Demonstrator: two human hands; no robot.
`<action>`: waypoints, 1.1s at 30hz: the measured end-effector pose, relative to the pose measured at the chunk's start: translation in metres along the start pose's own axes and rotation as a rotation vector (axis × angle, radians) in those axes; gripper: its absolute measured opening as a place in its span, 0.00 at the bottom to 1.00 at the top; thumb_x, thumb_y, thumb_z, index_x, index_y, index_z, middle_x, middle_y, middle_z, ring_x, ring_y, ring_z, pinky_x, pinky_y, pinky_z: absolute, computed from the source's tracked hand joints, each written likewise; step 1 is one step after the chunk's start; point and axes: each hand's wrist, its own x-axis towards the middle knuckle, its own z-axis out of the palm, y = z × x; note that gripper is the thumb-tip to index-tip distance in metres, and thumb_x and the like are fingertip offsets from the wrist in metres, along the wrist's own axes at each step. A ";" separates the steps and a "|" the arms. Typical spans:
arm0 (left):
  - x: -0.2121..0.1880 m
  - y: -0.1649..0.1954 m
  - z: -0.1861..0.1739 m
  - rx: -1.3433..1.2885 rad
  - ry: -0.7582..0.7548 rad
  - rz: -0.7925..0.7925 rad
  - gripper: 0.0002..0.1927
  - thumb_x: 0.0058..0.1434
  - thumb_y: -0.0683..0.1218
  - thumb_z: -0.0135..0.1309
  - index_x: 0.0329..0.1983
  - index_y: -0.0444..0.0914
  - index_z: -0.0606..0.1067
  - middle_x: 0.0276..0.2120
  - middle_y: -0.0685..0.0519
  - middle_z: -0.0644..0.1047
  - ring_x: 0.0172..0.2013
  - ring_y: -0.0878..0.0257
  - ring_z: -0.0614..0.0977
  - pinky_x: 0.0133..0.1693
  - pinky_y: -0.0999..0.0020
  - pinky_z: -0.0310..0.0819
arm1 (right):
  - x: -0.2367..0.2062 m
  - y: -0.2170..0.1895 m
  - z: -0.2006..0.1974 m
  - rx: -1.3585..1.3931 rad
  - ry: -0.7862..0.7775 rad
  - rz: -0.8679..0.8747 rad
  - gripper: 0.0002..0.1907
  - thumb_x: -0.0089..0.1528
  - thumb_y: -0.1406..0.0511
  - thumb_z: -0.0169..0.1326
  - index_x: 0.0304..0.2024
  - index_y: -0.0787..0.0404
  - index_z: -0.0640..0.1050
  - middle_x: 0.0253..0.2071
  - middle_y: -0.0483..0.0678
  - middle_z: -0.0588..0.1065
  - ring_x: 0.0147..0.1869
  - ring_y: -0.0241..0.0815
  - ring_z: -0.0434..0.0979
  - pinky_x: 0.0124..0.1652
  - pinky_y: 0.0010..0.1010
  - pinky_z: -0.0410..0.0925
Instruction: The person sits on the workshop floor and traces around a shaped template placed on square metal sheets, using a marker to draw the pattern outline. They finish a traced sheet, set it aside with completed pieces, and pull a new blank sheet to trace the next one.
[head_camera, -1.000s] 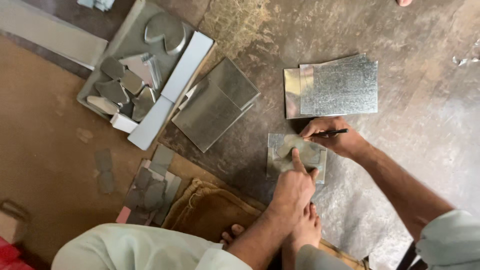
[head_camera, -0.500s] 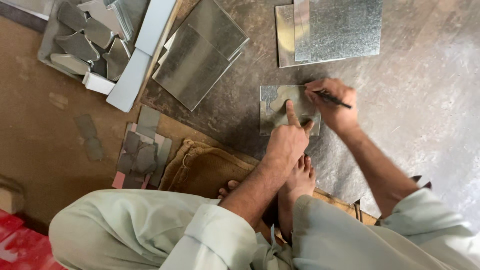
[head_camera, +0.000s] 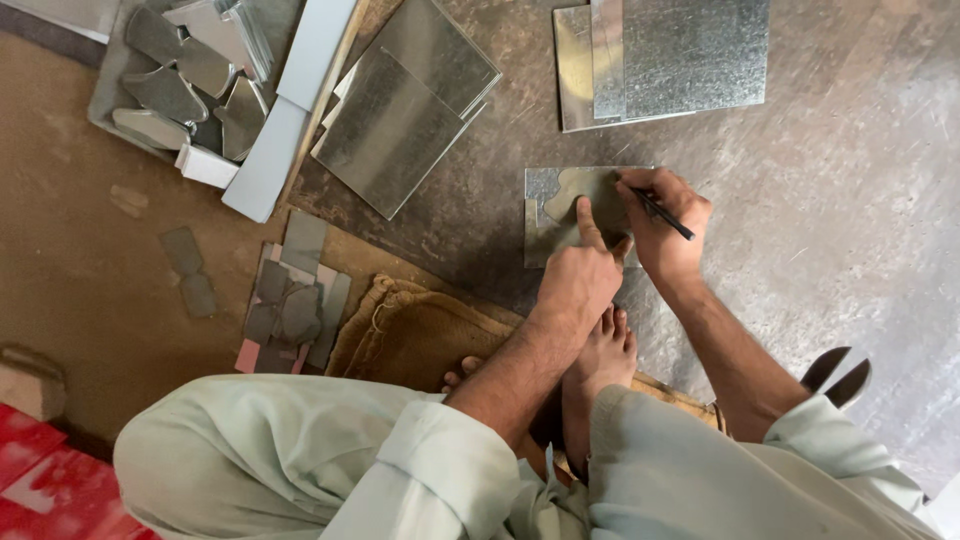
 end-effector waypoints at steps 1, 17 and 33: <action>0.000 0.000 -0.001 0.011 -0.020 0.006 0.35 0.64 0.41 0.49 0.74 0.58 0.61 0.66 0.20 0.58 0.22 0.65 0.86 0.21 0.72 0.79 | -0.001 0.000 0.000 -0.005 -0.001 0.014 0.06 0.64 0.74 0.64 0.43 0.66 0.81 0.42 0.53 0.82 0.40 0.42 0.83 0.42 0.31 0.75; -0.002 0.002 0.002 -0.034 0.014 -0.020 0.30 0.67 0.46 0.44 0.72 0.60 0.64 0.66 0.17 0.56 0.27 0.59 0.86 0.22 0.69 0.78 | 0.007 0.036 -0.035 0.289 -0.367 0.046 0.04 0.64 0.75 0.61 0.41 0.67 0.79 0.50 0.51 0.82 0.52 0.34 0.81 0.51 0.27 0.76; -0.005 -0.001 -0.001 0.005 -0.003 -0.001 0.38 0.62 0.41 0.51 0.75 0.57 0.60 0.67 0.21 0.55 0.24 0.65 0.86 0.22 0.73 0.79 | -0.051 -0.001 0.002 -0.005 0.170 0.091 0.06 0.64 0.75 0.64 0.42 0.67 0.80 0.44 0.54 0.82 0.43 0.39 0.83 0.43 0.28 0.76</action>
